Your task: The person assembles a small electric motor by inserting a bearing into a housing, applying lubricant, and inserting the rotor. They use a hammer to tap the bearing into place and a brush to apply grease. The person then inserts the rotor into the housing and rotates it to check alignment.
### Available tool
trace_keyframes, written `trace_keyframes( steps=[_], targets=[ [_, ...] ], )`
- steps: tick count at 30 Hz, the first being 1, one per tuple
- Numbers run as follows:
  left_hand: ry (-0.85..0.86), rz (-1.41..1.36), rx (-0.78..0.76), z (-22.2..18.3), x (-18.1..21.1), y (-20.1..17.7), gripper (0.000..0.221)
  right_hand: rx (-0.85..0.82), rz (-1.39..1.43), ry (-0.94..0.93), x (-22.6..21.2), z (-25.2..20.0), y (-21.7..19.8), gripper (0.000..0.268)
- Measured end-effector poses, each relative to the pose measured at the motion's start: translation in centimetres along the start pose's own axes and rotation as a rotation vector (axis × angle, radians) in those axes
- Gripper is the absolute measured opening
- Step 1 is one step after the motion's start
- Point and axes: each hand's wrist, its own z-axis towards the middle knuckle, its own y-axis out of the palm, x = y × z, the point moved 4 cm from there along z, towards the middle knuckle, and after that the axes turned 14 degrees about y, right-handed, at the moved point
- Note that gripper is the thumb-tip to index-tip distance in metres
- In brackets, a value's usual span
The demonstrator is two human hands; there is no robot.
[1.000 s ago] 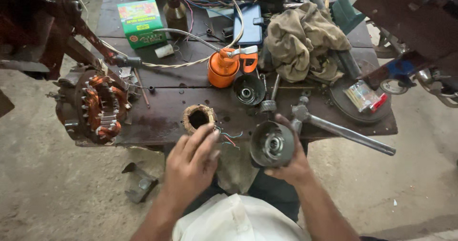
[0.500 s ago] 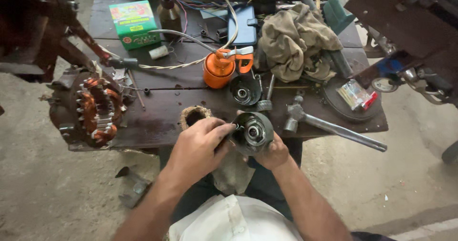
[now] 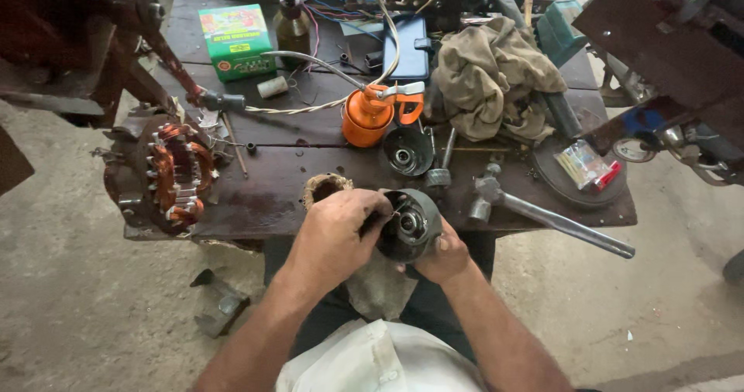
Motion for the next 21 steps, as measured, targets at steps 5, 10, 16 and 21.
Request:
trace_keyframes(
  steps=[5, 10, 16, 21],
  targets=[
    [0.137, 0.146, 0.014, -0.1, 0.6, 0.2, 0.025, 0.013, 0.021, -0.008, 0.2, -0.2, -0.1, 0.094],
    [0.171, 0.286, 0.002, -0.7, 1.1, 1.0, 0.034, -0.022, 0.036, 0.004, 0.2, 0.1, 0.5, 0.090],
    [0.155, 0.373, 0.065, -1.1, 1.5, 1.3, 0.034, 0.016, 0.018, -0.022, 0.0, 0.5, 2.0, 0.091],
    [0.151, 0.376, 0.169, -1.3, 1.6, 0.7, 0.030, -0.012, -0.029, -0.021, -0.1, 0.8, 2.9, 0.093]
  ],
)
